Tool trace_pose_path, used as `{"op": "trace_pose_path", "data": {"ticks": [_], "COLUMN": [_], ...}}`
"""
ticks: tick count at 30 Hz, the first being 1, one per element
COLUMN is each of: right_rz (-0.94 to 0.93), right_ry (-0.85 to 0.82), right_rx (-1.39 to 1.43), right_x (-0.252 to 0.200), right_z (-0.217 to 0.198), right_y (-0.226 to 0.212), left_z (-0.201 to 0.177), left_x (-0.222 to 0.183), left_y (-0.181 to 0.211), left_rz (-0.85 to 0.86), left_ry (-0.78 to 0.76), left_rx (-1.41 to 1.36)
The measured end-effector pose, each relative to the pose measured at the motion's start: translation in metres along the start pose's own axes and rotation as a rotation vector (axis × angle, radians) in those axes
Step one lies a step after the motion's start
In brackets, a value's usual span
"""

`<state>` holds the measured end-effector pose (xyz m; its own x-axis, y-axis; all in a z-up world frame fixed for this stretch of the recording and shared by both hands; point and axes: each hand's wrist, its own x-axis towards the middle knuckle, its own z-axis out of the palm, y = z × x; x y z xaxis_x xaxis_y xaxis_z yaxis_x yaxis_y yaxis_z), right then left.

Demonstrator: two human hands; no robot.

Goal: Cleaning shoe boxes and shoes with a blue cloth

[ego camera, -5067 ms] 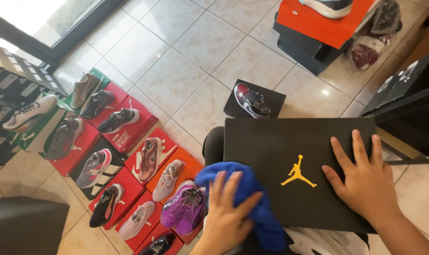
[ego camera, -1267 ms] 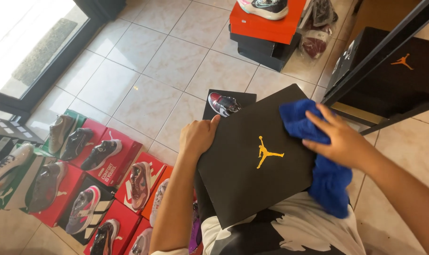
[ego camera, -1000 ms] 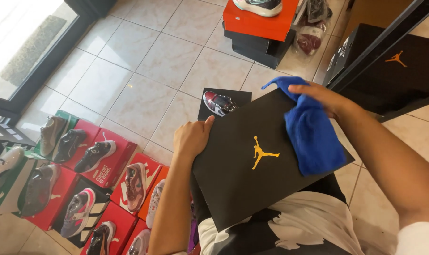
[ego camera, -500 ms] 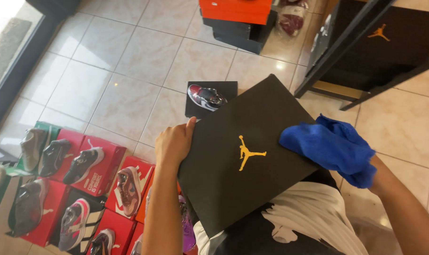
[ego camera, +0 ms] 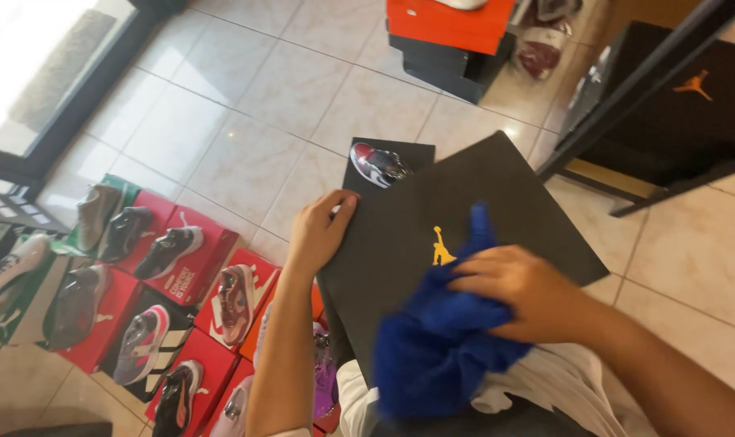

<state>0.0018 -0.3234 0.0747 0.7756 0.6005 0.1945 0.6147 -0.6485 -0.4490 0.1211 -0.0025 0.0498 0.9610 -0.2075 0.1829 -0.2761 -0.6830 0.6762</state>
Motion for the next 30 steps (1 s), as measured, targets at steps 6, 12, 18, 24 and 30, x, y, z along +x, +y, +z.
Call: {"op": "trace_pose_path", "data": {"ticks": [6, 12, 18, 24, 30], "right_rz": [0.809, 1.245, 0.861, 0.372, -0.164], "right_ry": [0.432, 0.533, 0.480, 0.672, 1.247], "right_rx": [0.275, 0.759, 1.060, 1.033, 0.632], "right_x": [-0.069, -0.079, -0.064, 0.007, 0.069], "right_z": [-0.025, -0.023, -0.050, -0.050, 0.006], "right_y": [0.090, 0.088, 0.118, 0.090, 0.141], "left_z": [0.009, 0.003, -0.039, -0.028, 0.055], "left_x": [-0.060, -0.100, -0.103, -0.056, 0.012], "left_y": [-0.051, -0.057, -0.046, -0.036, -0.083], "left_rz": [0.350, 0.368, 0.349, 0.478, 0.519], "left_ry": [0.097, -0.033, -0.155, 0.069, 0.600], "left_rx": [-0.171, -0.324, -0.170, -0.334, -0.848]}}
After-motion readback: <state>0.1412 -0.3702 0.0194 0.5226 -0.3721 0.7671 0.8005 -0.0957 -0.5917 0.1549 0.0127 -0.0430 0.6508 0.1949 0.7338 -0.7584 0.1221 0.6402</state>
